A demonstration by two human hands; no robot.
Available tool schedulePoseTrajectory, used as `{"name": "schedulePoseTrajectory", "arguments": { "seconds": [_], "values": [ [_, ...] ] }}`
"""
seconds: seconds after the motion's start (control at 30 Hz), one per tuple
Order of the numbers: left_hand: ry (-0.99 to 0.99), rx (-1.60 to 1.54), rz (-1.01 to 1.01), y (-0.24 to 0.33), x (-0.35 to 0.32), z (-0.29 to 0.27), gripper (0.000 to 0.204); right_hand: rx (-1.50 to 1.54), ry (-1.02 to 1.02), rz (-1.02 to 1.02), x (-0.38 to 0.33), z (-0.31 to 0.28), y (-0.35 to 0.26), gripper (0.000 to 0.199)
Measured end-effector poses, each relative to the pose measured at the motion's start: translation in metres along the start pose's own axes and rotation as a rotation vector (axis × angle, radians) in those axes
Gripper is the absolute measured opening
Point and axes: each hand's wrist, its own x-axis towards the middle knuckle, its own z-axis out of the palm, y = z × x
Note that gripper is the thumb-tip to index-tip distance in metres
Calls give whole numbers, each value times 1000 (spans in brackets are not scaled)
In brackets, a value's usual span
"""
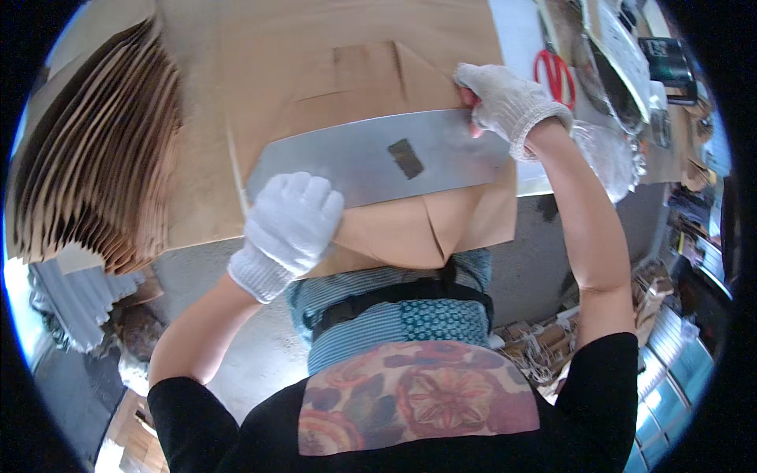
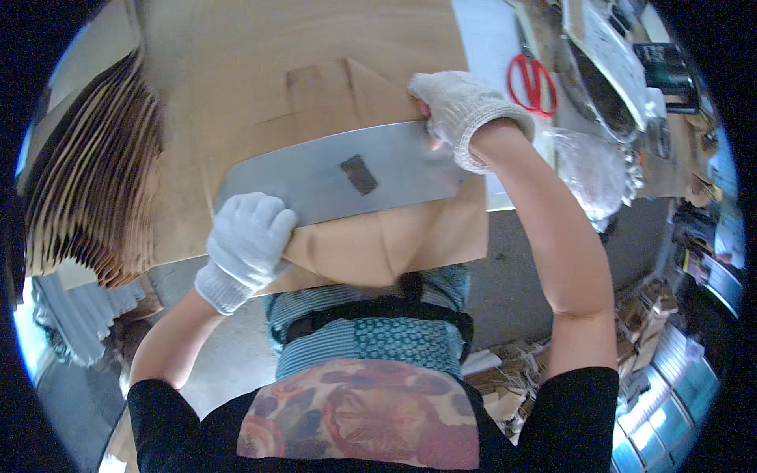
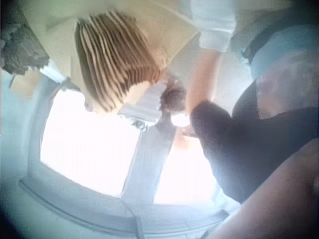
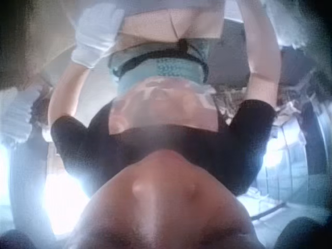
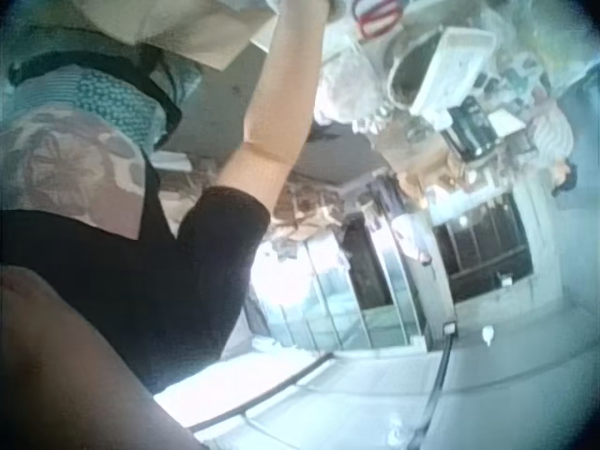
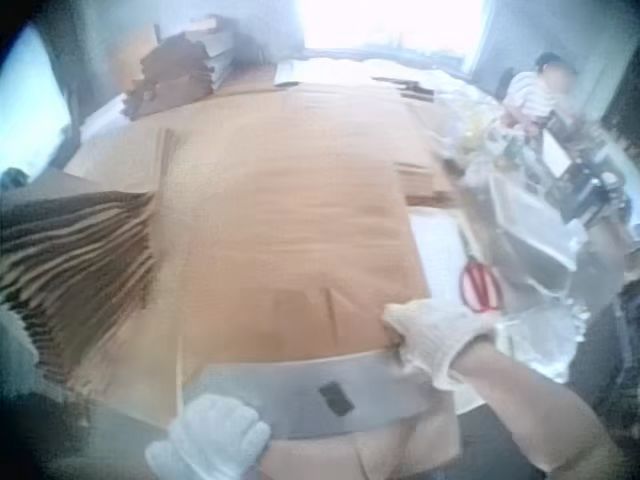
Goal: The person folds brown paper sheets into envelopes using a metal template to crease the edges. They repeatedly pick up sheets, fold the sides, press the creases with the template, and stack the finished envelopes.
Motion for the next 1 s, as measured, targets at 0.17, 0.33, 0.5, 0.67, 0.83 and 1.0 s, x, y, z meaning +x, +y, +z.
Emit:
{"name": "schedulePoseTrajectory", "arguments": {
  "seconds": [0.17, 0.33, 0.5, 0.67, 0.83, 1.0],
  "values": [
    [118, -214, -73, 9, 4, 15, 34, 269, 235, -259, -47, 36, 40, 39],
    [273, -429, -177, -1, -4, 27, 32, 118, 541, -545, -73, 69, 46, 36],
    [176, -428, -524, 26, 4, 21, 41, 72, 578, -486, -58, 76, 35, 37],
    [234, -234, -675, 9, 35, -2, 82, 1, 625, -473, -45, 62, 26, 62],
    [314, -512, -772, -21, 60, -2, 90, -32, 648, -312, -31, 61, 26, 116],
    [199, -552, -691, -16, 68, -1, 28, 61, 591, -323, -27, 69, 40, 114]
  ]
}}
